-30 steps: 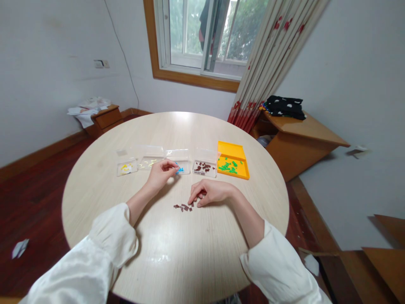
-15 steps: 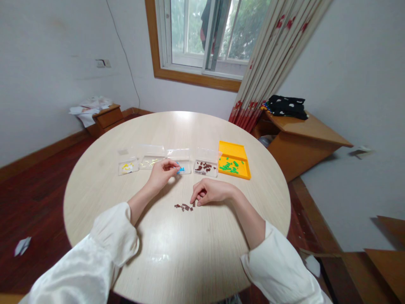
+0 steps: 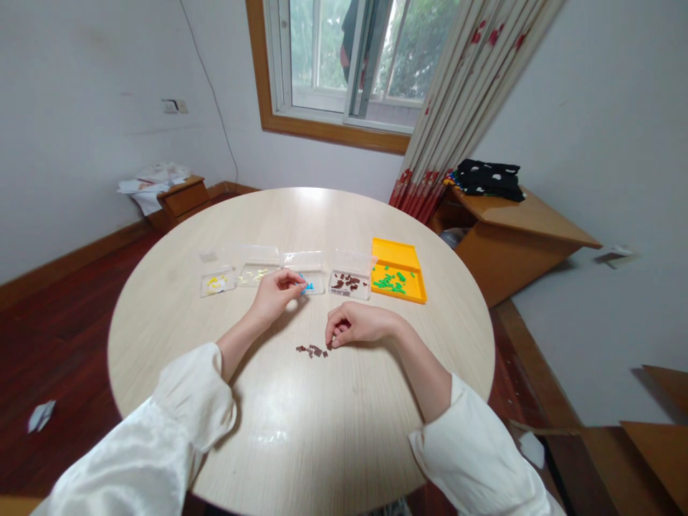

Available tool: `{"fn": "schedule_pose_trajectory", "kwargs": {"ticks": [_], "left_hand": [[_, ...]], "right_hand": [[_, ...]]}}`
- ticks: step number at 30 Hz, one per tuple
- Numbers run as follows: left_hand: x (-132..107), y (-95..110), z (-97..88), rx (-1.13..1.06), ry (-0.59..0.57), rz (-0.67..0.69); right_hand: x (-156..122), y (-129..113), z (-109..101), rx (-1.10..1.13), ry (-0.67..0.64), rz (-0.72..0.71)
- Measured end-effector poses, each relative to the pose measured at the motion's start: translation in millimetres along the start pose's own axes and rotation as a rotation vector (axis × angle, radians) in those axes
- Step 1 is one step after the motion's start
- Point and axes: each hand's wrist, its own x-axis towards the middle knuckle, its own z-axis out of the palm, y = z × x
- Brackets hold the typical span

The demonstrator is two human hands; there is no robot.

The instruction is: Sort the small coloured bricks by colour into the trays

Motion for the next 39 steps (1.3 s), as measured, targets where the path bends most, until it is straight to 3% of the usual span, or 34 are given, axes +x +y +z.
{"fn": "schedule_pose_trajectory", "kwargs": {"ticks": [4, 12, 18, 26, 39], "left_hand": [[-1, 0, 1.1, 0.04, -0.056, 0.024], [-6, 4, 3.6, 0.182, -0.292, 0.008], [-9, 1, 6.3, 0.18, -0.445, -0.037], [-7, -5, 5.3, 0.216, -0.459, -0.045], [-5, -12, 4.1, 0.172, -0.459, -0.048]], "right_hand": [[0, -2, 2, 0.052, 0.046, 0.036], [8, 0, 8, 0.23, 0.289, 0.073], [17, 6, 11, 0.343, 0.476, 0.011], [23, 9, 14, 0.377, 0.646, -0.049], [22, 12, 14, 0.44, 0.591, -0.044]]}}
